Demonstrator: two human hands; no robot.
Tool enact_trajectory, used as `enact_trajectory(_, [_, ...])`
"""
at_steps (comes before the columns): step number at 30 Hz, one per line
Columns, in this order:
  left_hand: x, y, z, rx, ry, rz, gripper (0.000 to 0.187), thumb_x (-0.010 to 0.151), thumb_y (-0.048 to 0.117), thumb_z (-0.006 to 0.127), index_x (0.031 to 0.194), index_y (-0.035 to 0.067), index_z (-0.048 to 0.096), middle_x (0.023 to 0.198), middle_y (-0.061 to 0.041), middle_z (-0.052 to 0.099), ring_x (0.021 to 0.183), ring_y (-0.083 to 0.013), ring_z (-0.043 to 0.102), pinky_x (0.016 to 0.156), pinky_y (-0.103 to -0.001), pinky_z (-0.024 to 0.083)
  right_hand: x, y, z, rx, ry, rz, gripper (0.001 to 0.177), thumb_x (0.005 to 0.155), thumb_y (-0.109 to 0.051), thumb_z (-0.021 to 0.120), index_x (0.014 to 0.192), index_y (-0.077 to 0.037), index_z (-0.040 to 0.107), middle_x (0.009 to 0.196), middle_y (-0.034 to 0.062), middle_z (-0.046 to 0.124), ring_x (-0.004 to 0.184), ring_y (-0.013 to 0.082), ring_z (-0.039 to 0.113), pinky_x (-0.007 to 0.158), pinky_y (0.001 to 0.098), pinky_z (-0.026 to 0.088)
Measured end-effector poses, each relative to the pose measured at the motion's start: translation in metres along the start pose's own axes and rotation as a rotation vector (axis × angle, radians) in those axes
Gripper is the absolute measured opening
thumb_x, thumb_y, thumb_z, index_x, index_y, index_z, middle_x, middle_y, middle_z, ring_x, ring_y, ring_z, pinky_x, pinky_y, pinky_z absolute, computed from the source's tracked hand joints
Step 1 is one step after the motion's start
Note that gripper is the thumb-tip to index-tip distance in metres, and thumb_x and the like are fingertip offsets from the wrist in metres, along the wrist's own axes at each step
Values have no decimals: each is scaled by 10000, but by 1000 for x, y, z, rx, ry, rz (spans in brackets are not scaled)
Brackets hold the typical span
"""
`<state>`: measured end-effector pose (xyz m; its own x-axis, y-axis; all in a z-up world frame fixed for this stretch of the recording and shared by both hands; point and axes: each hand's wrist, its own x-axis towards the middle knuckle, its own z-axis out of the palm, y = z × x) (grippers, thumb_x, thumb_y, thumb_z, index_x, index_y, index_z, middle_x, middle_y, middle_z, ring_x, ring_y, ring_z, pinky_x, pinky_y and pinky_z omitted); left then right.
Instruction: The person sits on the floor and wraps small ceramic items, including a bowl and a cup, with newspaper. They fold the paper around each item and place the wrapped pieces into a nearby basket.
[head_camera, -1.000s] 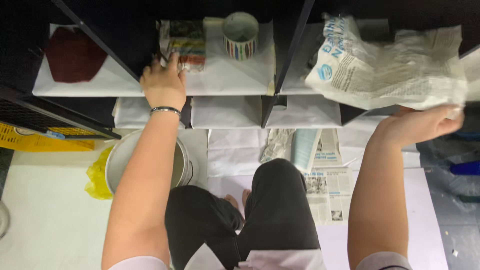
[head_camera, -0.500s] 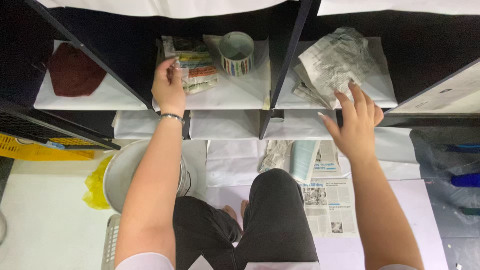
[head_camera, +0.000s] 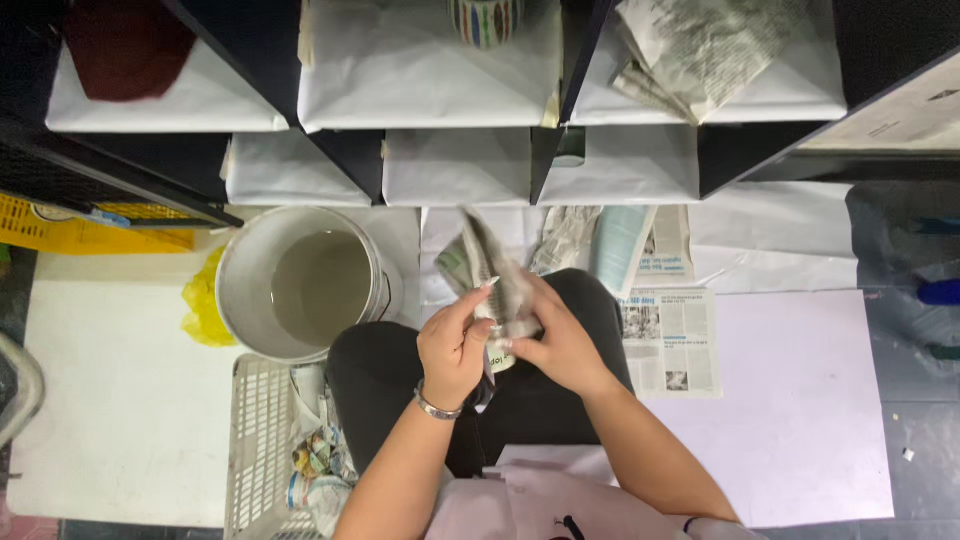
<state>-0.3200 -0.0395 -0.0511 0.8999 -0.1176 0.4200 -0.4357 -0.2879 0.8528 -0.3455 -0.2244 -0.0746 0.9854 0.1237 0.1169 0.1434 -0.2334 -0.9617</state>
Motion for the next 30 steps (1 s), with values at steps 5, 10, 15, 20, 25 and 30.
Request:
enact_trajectory(5, [-3,-1,-30,143,-139,21,355,933,169,751,1279,98,716,767,-96,655,656,-229,627,654,-322,507,-30,54,25,532,154,440,398,1073,-265,560,1332,20,661,1241,77,710,1133,130,616,1013,298,484])
enact_trajectory(10, [10,11,-70,298,-125,-100,366,949,170,737,1309,129,690,843,-116,709,668,-218,674,635,-317,525,-27,51,-16,329,431,419,340,1044,-249,588,1264,-5,679,1149,29,731,1048,95,640,933,263,512])
enact_trajectory(15, [20,21,-86,417,-146,-120,425,941,167,744,1357,131,664,790,-126,696,667,-261,656,648,-365,517,-30,47,-54,140,466,398,274,1072,-217,644,1193,19,713,1040,37,722,966,102,617,878,271,507])
enact_trajectory(20, [31,16,-97,613,-220,-73,393,928,188,771,1310,136,694,766,-127,707,695,-299,668,666,-411,509,-36,57,-98,153,93,473,274,979,-180,685,1185,-4,730,1059,16,742,995,88,642,896,270,521])
enact_trajectory(25, [37,-14,-99,207,-244,-368,486,903,127,768,1379,107,669,878,-104,777,770,-202,720,742,-343,559,-50,72,-129,119,-43,469,267,963,-158,688,1177,-7,739,1046,30,755,994,100,654,897,284,529])
enact_trajectory(30, [6,-58,-59,-262,-168,-416,864,869,90,767,1565,93,254,1306,-83,637,1181,-124,639,964,-283,552,-54,111,-125,252,34,518,287,988,-186,669,1207,-9,722,1076,23,748,1023,115,655,933,295,523])
